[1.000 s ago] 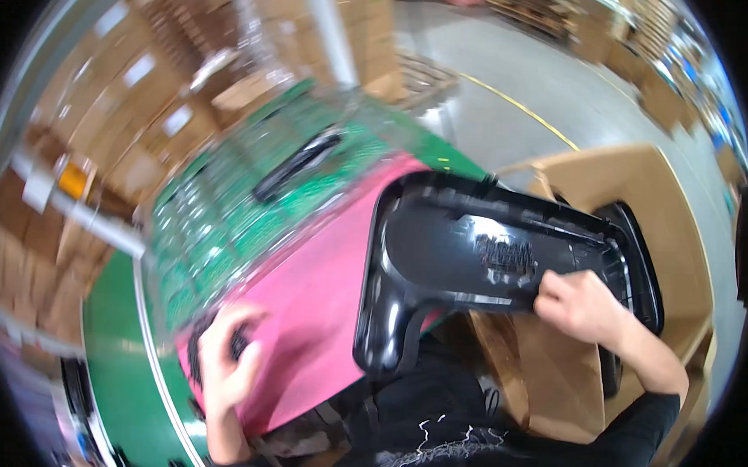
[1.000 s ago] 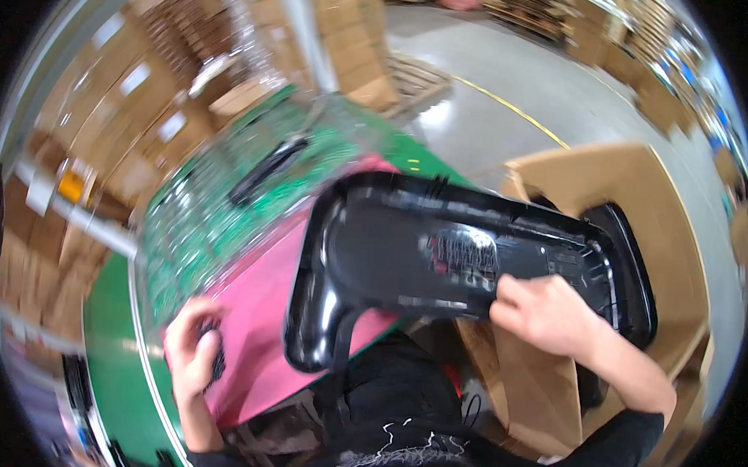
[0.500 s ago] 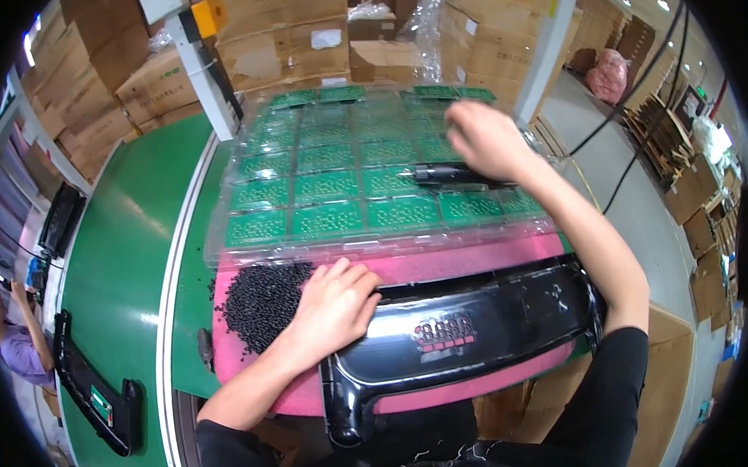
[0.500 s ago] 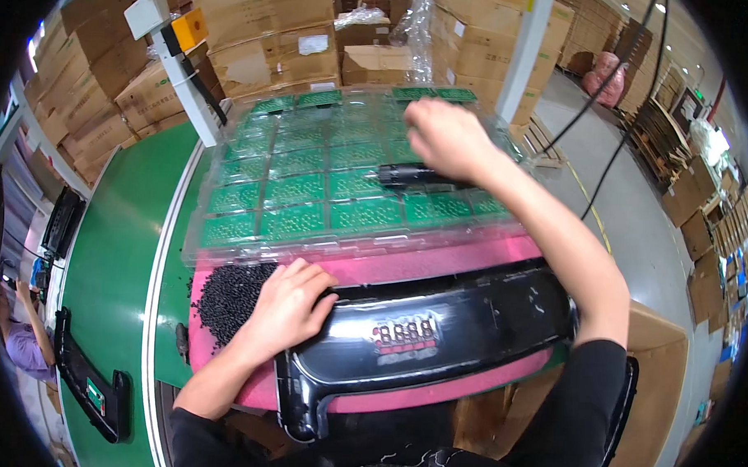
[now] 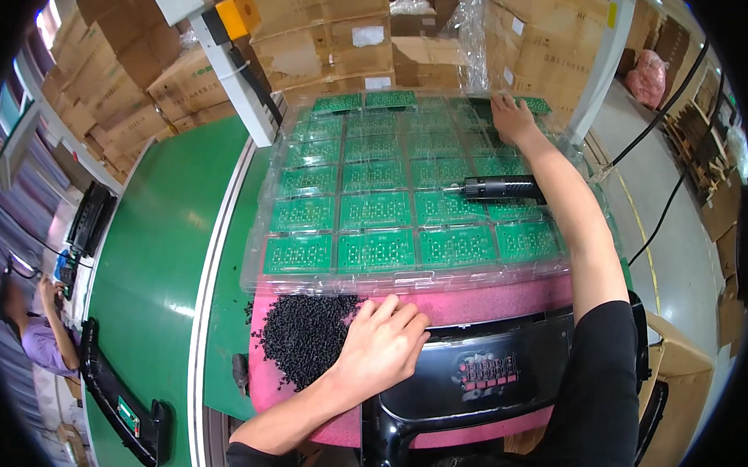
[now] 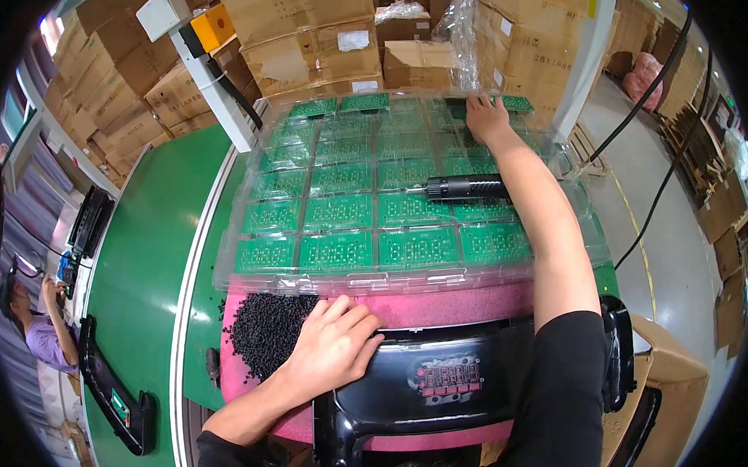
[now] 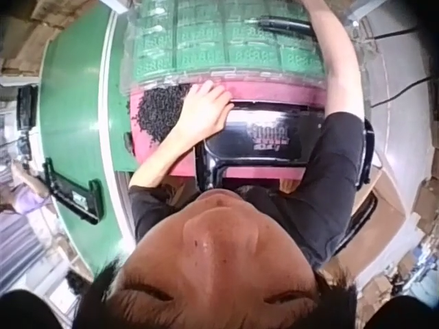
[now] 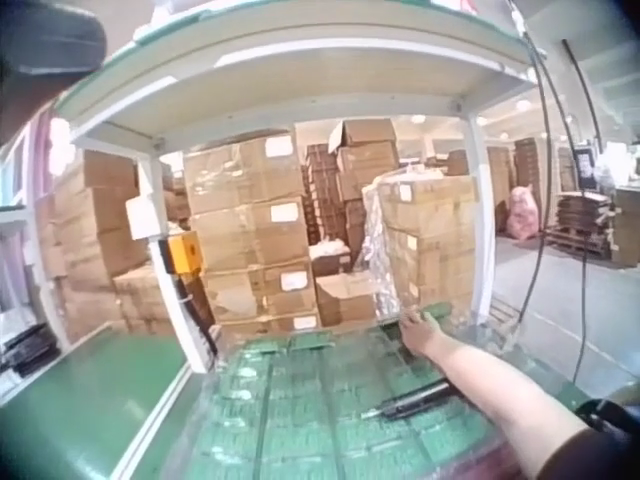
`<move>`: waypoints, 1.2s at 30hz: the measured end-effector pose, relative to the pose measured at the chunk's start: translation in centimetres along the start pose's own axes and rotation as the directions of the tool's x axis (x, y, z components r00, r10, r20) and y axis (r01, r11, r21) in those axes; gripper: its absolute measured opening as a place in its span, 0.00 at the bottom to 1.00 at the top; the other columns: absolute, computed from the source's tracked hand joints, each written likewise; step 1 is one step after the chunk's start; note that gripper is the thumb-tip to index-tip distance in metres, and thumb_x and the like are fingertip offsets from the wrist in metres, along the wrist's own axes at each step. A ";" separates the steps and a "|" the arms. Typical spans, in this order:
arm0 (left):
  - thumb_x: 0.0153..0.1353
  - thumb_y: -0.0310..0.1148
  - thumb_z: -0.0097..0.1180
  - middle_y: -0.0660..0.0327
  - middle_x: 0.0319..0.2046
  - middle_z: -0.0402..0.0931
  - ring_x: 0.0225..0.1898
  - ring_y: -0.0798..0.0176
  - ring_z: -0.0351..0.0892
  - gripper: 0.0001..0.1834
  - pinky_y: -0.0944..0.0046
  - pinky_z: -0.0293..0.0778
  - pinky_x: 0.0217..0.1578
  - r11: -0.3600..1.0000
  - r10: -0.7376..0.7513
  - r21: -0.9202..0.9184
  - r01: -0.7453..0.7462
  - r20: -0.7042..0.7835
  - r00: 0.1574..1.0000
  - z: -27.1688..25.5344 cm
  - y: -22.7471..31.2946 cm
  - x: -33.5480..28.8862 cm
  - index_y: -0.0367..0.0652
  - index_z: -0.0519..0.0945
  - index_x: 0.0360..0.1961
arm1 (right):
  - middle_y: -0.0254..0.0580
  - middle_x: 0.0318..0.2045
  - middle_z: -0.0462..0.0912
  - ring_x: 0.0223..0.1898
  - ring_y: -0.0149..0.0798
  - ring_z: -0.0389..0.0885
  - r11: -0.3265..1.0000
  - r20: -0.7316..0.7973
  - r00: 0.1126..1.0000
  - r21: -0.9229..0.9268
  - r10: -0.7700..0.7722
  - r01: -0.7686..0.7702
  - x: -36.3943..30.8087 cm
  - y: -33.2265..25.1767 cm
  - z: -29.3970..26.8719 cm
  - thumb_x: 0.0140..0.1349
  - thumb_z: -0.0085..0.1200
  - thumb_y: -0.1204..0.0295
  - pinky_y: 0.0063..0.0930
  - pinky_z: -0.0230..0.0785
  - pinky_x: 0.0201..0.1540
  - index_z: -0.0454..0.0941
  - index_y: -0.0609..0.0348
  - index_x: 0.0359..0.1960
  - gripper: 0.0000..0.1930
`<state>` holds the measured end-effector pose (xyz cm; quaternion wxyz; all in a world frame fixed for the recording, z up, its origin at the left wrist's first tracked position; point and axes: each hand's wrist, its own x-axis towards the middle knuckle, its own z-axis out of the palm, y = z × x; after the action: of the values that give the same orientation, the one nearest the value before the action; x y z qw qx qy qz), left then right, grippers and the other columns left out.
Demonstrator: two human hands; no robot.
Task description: Assembling electronic control boards into plastic console housings using an electric screwdriver.
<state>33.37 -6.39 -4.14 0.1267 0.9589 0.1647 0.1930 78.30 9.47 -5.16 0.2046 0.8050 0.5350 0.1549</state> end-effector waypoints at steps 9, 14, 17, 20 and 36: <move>0.54 0.28 0.63 0.57 0.40 0.74 0.44 0.53 0.71 0.10 0.54 0.66 0.44 0.995 -0.034 0.092 0.027 0.066 0.997 -0.2 0.4 -0.2 0.39 0.79 0.38 | 0.42 0.70 0.61 0.69 0.46 0.61 0.939 -0.810 0.582 0.149 -0.063 0.309 -8.2 -2.0 -7.8 0.55 0.50 0.81 0.43 0.63 0.64 0.64 0.63 0.66 0.32; 0.55 0.37 0.70 0.43 0.60 0.62 0.56 0.48 0.66 0.45 0.51 0.65 0.55 0.964 -0.218 -0.215 0.157 -0.298 0.929 -1.1 -0.1 -0.7 0.35 0.56 0.67 | 0.46 0.74 0.55 0.74 0.43 0.53 0.106 -0.699 0.687 0.681 -0.197 0.724 -23.8 -3.7 -15.2 0.62 0.44 0.84 0.38 0.54 0.70 0.59 0.60 0.71 0.33; 0.58 0.38 0.69 0.45 0.67 0.57 0.62 0.51 0.64 0.54 0.48 0.65 0.58 0.769 -0.323 -0.639 -0.023 -0.420 0.848 -2.5 0.4 -1.0 0.37 0.43 0.73 | 0.46 0.73 0.56 0.71 0.39 0.61 -0.370 -0.561 0.750 0.818 -0.350 0.440 -32.1 -4.6 -15.8 0.65 0.51 0.76 0.35 0.58 0.67 0.59 0.63 0.72 0.32; 0.71 0.34 0.54 0.47 0.59 0.71 0.54 0.57 0.78 0.33 0.62 0.78 0.45 0.156 -0.222 -0.984 -0.084 -0.118 0.968 -2.0 1.7 -1.5 0.34 0.54 0.70 | 0.47 0.72 0.58 0.66 0.40 0.68 -0.406 -0.525 0.738 0.838 -0.424 0.363 -36.5 -6.0 -14.2 0.62 0.54 0.80 0.33 0.64 0.62 0.58 0.66 0.72 0.35; 0.54 0.18 0.68 0.56 0.46 0.79 0.39 0.67 0.81 0.37 0.72 0.78 0.33 0.375 -0.073 -0.918 0.128 0.108 0.991 0.6 2.2 -3.7 0.33 0.68 0.65 | 0.40 0.24 0.83 0.27 0.30 0.83 0.293 -0.495 0.862 0.845 0.112 0.448 -42.1 -6.7 -8.6 0.59 0.57 0.81 0.22 0.73 0.31 0.81 0.66 0.42 0.10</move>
<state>30.98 -9.85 -5.16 0.6538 0.7190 0.0842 0.2202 52.96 -25.75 -2.32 -0.4245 0.6419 0.6381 -0.0234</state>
